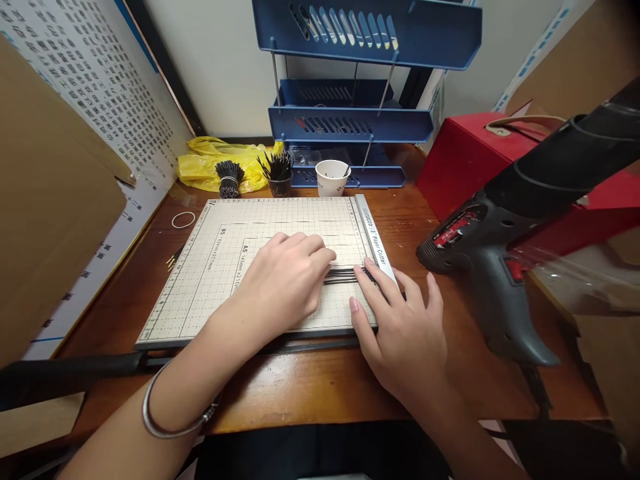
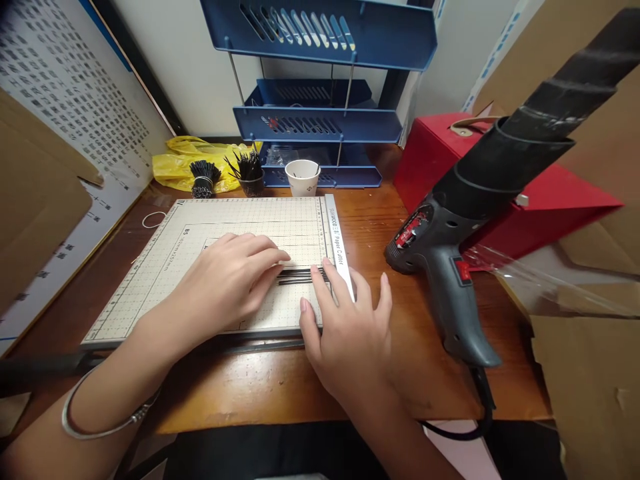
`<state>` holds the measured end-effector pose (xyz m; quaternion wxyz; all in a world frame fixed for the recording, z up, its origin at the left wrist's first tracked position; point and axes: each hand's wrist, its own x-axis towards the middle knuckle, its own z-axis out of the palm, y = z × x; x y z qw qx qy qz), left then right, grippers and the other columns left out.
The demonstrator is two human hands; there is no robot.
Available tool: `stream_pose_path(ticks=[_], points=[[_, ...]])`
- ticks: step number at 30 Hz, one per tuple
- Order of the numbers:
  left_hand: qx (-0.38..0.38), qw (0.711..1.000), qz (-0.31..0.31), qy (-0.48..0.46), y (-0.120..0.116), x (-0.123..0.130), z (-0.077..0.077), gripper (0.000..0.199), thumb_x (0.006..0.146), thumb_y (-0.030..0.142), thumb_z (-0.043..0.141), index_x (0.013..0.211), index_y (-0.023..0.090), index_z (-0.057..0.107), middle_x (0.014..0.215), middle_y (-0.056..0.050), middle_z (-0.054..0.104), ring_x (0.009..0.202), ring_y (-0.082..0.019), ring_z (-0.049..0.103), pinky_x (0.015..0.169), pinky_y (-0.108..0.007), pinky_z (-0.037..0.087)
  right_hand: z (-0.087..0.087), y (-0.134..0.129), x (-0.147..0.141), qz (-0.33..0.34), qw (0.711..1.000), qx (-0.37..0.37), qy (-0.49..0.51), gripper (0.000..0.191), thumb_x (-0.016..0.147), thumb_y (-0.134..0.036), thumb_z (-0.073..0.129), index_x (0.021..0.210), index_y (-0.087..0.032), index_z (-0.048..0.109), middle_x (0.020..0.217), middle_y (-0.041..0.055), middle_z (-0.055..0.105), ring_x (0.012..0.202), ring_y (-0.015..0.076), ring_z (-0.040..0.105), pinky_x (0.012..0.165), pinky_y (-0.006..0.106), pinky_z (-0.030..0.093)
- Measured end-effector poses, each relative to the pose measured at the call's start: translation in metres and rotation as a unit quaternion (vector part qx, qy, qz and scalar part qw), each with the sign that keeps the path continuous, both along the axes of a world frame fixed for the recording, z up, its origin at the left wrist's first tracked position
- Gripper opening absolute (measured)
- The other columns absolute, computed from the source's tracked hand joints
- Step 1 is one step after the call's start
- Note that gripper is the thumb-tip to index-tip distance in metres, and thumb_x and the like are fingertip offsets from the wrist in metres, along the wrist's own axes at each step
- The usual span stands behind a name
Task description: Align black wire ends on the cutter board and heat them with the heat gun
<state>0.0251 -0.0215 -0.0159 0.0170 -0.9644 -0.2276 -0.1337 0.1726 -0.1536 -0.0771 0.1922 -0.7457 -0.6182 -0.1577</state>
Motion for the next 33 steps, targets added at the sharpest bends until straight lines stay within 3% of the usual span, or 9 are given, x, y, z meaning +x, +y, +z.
stream_pose_path(ticks=[4, 13, 17, 22, 28, 33], points=[[-0.037, 0.999, -0.005, 0.015, -0.003, 0.003, -0.001, 0.023, 0.1, 0.03, 0.061, 0.112, 0.015, 0.073, 0.105, -0.008, 0.071, 0.099, -0.028, 0.065, 0.083, -0.042, 0.047, -0.001, 0.0, 0.0, -0.001, 1.0, -0.001, -0.002, 0.044, 0.107, -0.039, 0.039, 0.14, -0.023, 0.063, 0.146, -0.002, 0.062, 0.123, 0.0337, 0.059, 0.115, 0.069, 0.032], [-0.009, 1.0, -0.001, 0.027, -0.009, 0.008, -0.006, 0.019, 0.102, 0.022, 0.057, 0.104, 0.016, 0.075, 0.1, -0.006, 0.074, 0.093, -0.026, 0.067, 0.077, -0.04, 0.047, 0.0, 0.0, 0.0, -0.003, 1.0, -0.006, 0.004, 0.043, 0.106, -0.04, 0.04, 0.14, -0.025, 0.062, 0.147, -0.0026, 0.061, 0.124, 0.0331, 0.058, 0.115, 0.069, 0.031], [-0.007, 1.0, -0.029, 0.01, -0.016, 0.01, -0.013, 0.028, 0.105, 0.027, 0.051, 0.122, 0.012, 0.069, 0.12, -0.012, 0.073, 0.111, -0.029, 0.067, 0.093, -0.044, 0.051, 0.0, 0.0, 0.0, -0.001, 1.0, -0.013, 0.005, 0.047, 0.105, -0.037, 0.042, 0.147, -0.02, 0.054, 0.149, 0.001, 0.06, 0.126, 0.0331, 0.056, 0.117, 0.067, 0.028], [0.008, 0.997, -0.08, 0.019, -0.028, 0.009, -0.024, 0.046, 0.108, 0.022, 0.035, 0.147, 0.003, 0.05, 0.154, -0.018, 0.053, 0.146, -0.031, 0.047, 0.122, -0.048, 0.035, 0.0, 0.0, 0.0, -0.009, 1.0, -0.007, 0.019, 0.054, 0.104, -0.035, 0.042, 0.152, -0.012, 0.042, 0.148, 0.0104, 0.06, 0.127, 0.0303, 0.057, 0.119, 0.062, 0.027], [-0.033, 0.993, -0.103, 0.05, -0.039, 0.005, -0.016, 0.053, 0.109, 0.025, 0.029, 0.154, 0.0, 0.042, 0.164, -0.019, 0.037, 0.155, -0.031, 0.03, 0.129, -0.046, 0.021, -0.001, -0.001, 0.001, -0.004, 1.0, -0.015, 0.013, 0.055, 0.103, -0.033, 0.039, 0.153, -0.009, 0.038, 0.15, 0.0129, 0.057, 0.128, 0.0311, 0.056, 0.118, 0.062, 0.028], [-0.106, 0.988, -0.091, 0.061, -0.037, 0.005, -0.014, 0.066, 0.111, 0.045, 0.02, 0.152, 0.0, 0.045, 0.162, -0.02, 0.038, 0.155, -0.03, 0.031, 0.127, -0.046, 0.027, 0.001, -0.002, 0.004, 0.005, 0.997, -0.019, 0.071, 0.053, 0.102, -0.034, 0.041, 0.152, -0.014, 0.04, 0.149, 0.0115, 0.059, 0.131, 0.0308, 0.055, 0.12, 0.064, 0.028]])
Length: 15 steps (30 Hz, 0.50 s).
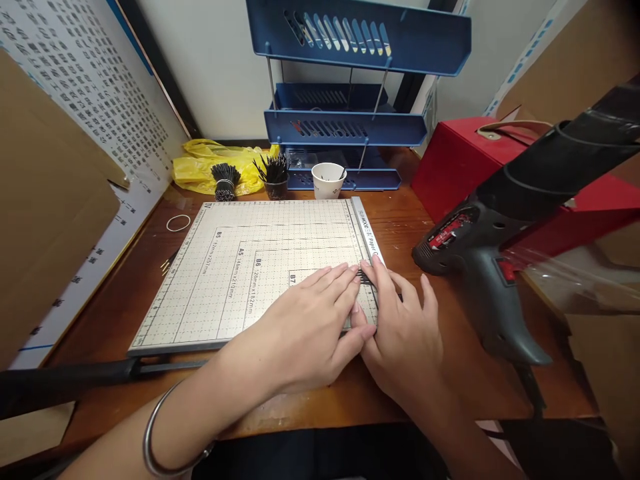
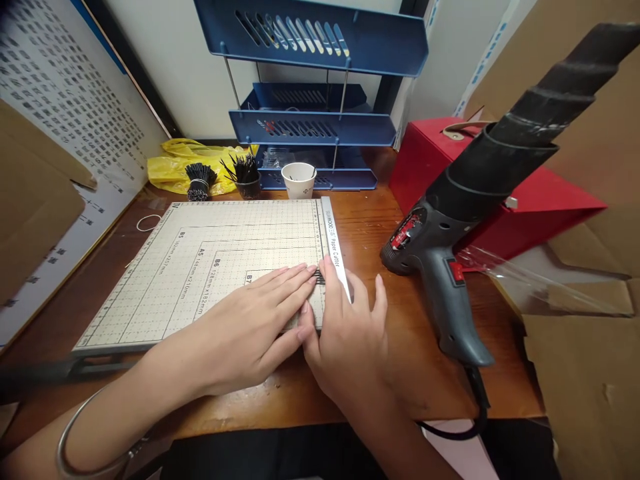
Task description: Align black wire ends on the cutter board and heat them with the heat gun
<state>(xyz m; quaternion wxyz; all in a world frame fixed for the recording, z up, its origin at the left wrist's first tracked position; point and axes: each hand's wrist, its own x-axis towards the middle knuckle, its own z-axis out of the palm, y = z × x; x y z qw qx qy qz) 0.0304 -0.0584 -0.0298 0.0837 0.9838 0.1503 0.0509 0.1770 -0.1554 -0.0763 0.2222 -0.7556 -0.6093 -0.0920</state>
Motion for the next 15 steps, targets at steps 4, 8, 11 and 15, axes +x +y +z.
stream_pose_path(ticks=[4, 8, 11, 15], points=[[-0.032, 0.999, 0.004, 0.001, 0.002, -0.001, 0.0, 0.077, 0.109, 0.059, 0.02, 0.155, 0.001, 0.041, 0.164, -0.019, 0.034, 0.156, -0.03, 0.029, 0.127, -0.046, 0.029, 0.009, 0.005, 0.012, 0.019, 0.992, -0.022, 0.123, 0.046, 0.098, -0.031, 0.045, 0.142, -0.021, 0.052, 0.141, 0.0089, 0.065, 0.13, 0.0297, 0.058, 0.116, 0.064, 0.035], [-0.044, 0.999, 0.005, 0.007, 0.002, -0.001, 0.0, 0.078, 0.108, 0.062, 0.024, 0.156, 0.003, 0.039, 0.165, -0.018, 0.033, 0.156, -0.029, 0.029, 0.127, -0.047, 0.029, 0.015, 0.016, 0.026, 0.031, 0.986, 0.032, 0.163, 0.042, 0.087, -0.022, 0.051, 0.128, -0.022, 0.061, 0.123, 0.006, 0.075, 0.121, 0.0284, 0.064, 0.116, 0.064, 0.036], [-0.037, 0.999, 0.002, 0.008, 0.001, -0.001, -0.001, 0.074, 0.109, 0.057, 0.025, 0.156, 0.002, 0.039, 0.165, -0.019, 0.033, 0.156, -0.03, 0.028, 0.127, -0.048, 0.027, 0.015, 0.021, 0.029, 0.038, 0.981, 0.069, 0.175, 0.041, 0.085, -0.019, 0.055, 0.124, -0.021, 0.064, 0.111, 0.0047, 0.078, 0.114, 0.0258, 0.066, 0.107, 0.051, 0.048], [-0.025, 1.0, -0.005, 0.005, 0.001, -0.001, -0.003, 0.071, 0.11, 0.053, 0.027, 0.156, 0.002, 0.039, 0.165, -0.02, 0.033, 0.156, -0.031, 0.029, 0.128, -0.049, 0.026, 0.011, 0.022, 0.027, 0.036, 0.982, 0.092, 0.161, 0.039, 0.087, -0.017, 0.054, 0.125, -0.02, 0.064, 0.108, 0.0031, 0.078, 0.109, 0.0233, 0.066, 0.103, 0.044, 0.051]])
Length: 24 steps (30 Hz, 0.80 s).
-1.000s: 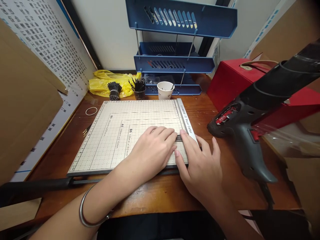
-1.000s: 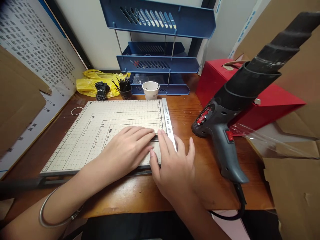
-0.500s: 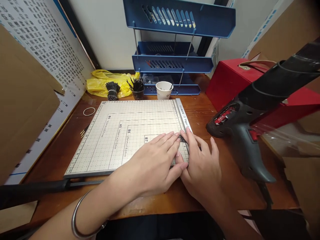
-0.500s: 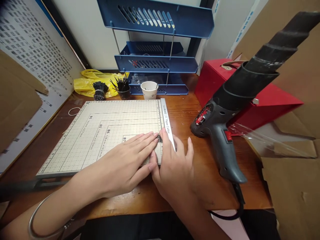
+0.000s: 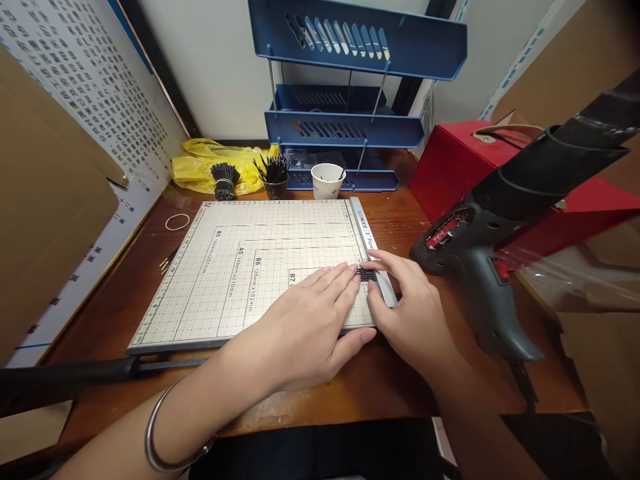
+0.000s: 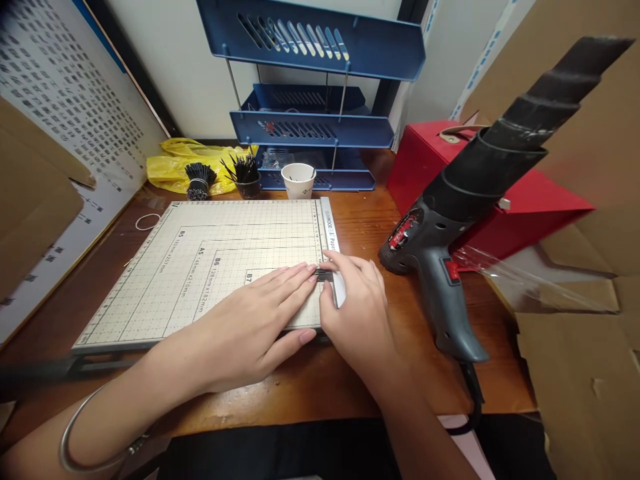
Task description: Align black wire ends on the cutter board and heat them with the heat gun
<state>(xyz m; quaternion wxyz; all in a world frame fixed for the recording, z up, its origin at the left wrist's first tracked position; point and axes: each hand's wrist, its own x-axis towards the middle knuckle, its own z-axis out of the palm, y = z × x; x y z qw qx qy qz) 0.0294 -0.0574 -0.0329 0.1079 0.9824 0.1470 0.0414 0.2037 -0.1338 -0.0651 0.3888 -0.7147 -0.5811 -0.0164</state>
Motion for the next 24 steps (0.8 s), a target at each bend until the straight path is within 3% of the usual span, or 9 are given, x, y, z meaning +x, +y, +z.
stream_pose_path(ticks=[10, 13, 17, 20, 24], points=[[0.009, 1.0, -0.002, -0.008, 0.0, 0.0, -0.003, 0.073, 0.109, 0.056, 0.03, 0.157, 0.003, 0.038, 0.165, -0.019, 0.032, 0.156, -0.031, 0.028, 0.128, -0.048, 0.026, -0.006, 0.0, -0.006, -0.023, 0.999, 0.025, -0.04, 0.037, 0.09, -0.017, 0.053, 0.126, -0.018, 0.064, 0.111, 0.005, 0.077, 0.112, 0.0224, 0.066, 0.102, 0.041, 0.052], [0.005, 1.0, -0.001, -0.011, 0.0, 0.0, -0.005, 0.074, 0.108, 0.058, 0.029, 0.157, 0.003, 0.039, 0.166, -0.018, 0.031, 0.156, -0.03, 0.028, 0.128, -0.048, 0.026, -0.006, -0.004, -0.009, -0.033, 0.996, 0.025, -0.079, 0.032, 0.093, -0.019, 0.052, 0.12, -0.018, 0.068, 0.116, 0.0071, 0.076, 0.115, 0.0248, 0.065, 0.11, 0.048, 0.047], [-0.004, 1.0, -0.001, -0.022, 0.001, 0.0, -0.004, 0.08, 0.106, 0.065, 0.03, 0.158, 0.004, 0.037, 0.166, -0.017, 0.03, 0.157, -0.028, 0.027, 0.128, -0.046, 0.025, -0.002, -0.017, -0.017, -0.027, 0.985, -0.064, -0.158, 0.042, 0.101, -0.019, 0.039, 0.137, -0.015, 0.059, 0.132, 0.0089, 0.07, 0.129, 0.0317, 0.058, 0.115, 0.065, 0.035], [-0.015, 1.0, -0.005, -0.021, 0.001, -0.001, -0.002, 0.09, 0.103, 0.073, 0.026, 0.158, 0.002, 0.035, 0.167, -0.019, 0.027, 0.157, -0.029, 0.024, 0.129, -0.045, 0.023, 0.001, -0.026, -0.024, -0.004, 0.971, -0.122, -0.203, 0.048, 0.105, -0.02, 0.03, 0.149, -0.014, 0.048, 0.147, 0.0086, 0.061, 0.135, 0.0344, 0.052, 0.113, 0.069, 0.034], [-0.028, 0.999, -0.005, -0.02, 0.001, -0.001, -0.003, 0.108, 0.093, 0.086, 0.027, 0.158, 0.0, 0.033, 0.167, -0.021, 0.022, 0.158, -0.031, 0.023, 0.129, -0.045, 0.023, -0.001, -0.029, -0.03, -0.009, 0.964, -0.135, -0.229, 0.05, 0.107, -0.027, 0.029, 0.153, -0.014, 0.043, 0.153, 0.0098, 0.055, 0.14, 0.0354, 0.046, 0.113, 0.07, 0.031]])
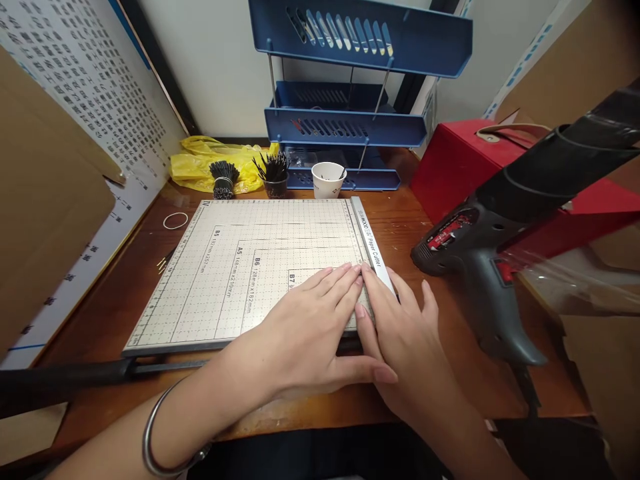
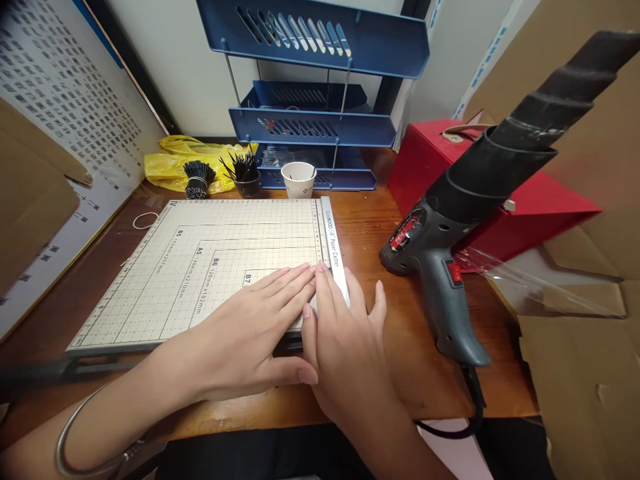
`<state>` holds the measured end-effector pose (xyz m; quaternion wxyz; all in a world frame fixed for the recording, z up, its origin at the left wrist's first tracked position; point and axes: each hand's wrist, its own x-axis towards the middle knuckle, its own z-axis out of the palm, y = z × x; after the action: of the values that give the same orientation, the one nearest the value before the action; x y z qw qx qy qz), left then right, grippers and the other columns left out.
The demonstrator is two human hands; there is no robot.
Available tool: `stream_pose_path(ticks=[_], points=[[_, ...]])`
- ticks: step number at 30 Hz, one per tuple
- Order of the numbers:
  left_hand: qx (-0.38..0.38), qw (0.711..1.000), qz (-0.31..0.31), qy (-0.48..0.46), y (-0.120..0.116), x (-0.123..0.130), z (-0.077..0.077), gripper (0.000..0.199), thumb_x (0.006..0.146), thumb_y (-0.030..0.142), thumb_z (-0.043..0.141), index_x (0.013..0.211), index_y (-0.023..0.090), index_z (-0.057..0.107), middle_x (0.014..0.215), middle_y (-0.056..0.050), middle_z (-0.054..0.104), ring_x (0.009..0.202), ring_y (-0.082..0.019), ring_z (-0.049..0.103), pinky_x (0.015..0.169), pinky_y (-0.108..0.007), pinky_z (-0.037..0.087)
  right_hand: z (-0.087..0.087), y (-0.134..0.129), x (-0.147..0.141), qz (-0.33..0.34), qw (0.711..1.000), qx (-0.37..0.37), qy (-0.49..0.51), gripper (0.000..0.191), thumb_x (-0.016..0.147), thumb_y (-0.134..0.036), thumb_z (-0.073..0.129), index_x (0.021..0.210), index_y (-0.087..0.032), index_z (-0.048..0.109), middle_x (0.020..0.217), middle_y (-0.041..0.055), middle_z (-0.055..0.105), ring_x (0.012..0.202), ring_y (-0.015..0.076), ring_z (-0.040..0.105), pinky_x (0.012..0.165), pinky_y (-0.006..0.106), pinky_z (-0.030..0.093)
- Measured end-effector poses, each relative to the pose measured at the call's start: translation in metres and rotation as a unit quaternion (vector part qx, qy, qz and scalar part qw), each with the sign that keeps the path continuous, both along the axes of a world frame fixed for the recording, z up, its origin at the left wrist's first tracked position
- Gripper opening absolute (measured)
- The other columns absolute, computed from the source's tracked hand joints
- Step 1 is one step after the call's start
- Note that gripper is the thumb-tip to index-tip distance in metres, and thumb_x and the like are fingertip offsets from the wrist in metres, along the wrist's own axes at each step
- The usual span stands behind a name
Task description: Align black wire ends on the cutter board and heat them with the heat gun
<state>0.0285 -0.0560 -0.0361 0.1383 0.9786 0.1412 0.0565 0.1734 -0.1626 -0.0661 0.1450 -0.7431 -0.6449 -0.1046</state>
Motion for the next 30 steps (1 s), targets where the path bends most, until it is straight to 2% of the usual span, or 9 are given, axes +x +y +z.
stream_pose_path(ticks=[6, 13, 18, 24, 30], points=[[-0.028, 1.0, 0.008, 0.002, 0.002, -0.001, -0.001, 0.112, 0.089, 0.089, 0.031, 0.16, 0.002, 0.029, 0.169, -0.019, 0.018, 0.159, -0.03, 0.02, 0.129, -0.044, 0.02, -0.008, 0.002, -0.004, -0.008, 1.0, 0.002, -0.023, 0.054, 0.105, -0.027, 0.031, 0.155, -0.012, 0.039, 0.155, 0.0084, 0.053, 0.145, 0.0366, 0.04, 0.113, 0.067, 0.032], [-0.075, 0.997, -0.009, 0.028, 0.009, -0.002, 0.014, 0.11, 0.091, 0.087, 0.025, 0.162, 0.002, 0.025, 0.17, -0.018, 0.019, 0.159, -0.027, 0.018, 0.13, -0.042, 0.018, -0.008, 0.003, -0.007, -0.029, 0.999, 0.017, -0.02, 0.054, 0.104, -0.026, 0.03, 0.153, -0.01, 0.043, 0.152, 0.0085, 0.056, 0.137, 0.033, 0.048, 0.114, 0.063, 0.031], [-0.068, 0.995, 0.038, 0.057, 0.006, -0.012, 0.021, 0.106, 0.095, 0.084, 0.024, 0.162, 0.002, 0.024, 0.17, -0.017, 0.019, 0.159, -0.028, 0.018, 0.131, -0.043, 0.014, -0.009, 0.005, -0.01, -0.043, 0.999, 0.02, -0.014, 0.054, 0.103, -0.027, 0.032, 0.152, -0.01, 0.046, 0.15, 0.0069, 0.058, 0.135, 0.0327, 0.049, 0.115, 0.063, 0.031], [-0.031, 0.997, 0.044, 0.052, 0.001, -0.018, 0.015, 0.1, 0.096, 0.083, 0.024, 0.159, 0.006, 0.035, 0.168, -0.016, 0.026, 0.157, -0.029, 0.026, 0.129, -0.046, 0.023, -0.015, 0.009, -0.011, -0.052, 0.996, 0.072, -0.014, 0.051, 0.101, -0.028, 0.04, 0.147, -0.012, 0.054, 0.144, 0.0031, 0.064, 0.129, 0.0303, 0.053, 0.116, 0.056, 0.031], [-0.005, 0.998, 0.039, 0.044, 0.001, -0.014, 0.01, 0.105, 0.094, 0.085, 0.019, 0.16, 0.004, 0.033, 0.167, -0.017, 0.025, 0.157, -0.029, 0.026, 0.128, -0.046, 0.025, -0.016, 0.011, -0.01, -0.042, 0.996, 0.078, -0.033, 0.046, 0.102, -0.028, 0.039, 0.142, -0.02, 0.061, 0.146, -0.0021, 0.062, 0.128, 0.0307, 0.054, 0.115, 0.056, 0.03]])
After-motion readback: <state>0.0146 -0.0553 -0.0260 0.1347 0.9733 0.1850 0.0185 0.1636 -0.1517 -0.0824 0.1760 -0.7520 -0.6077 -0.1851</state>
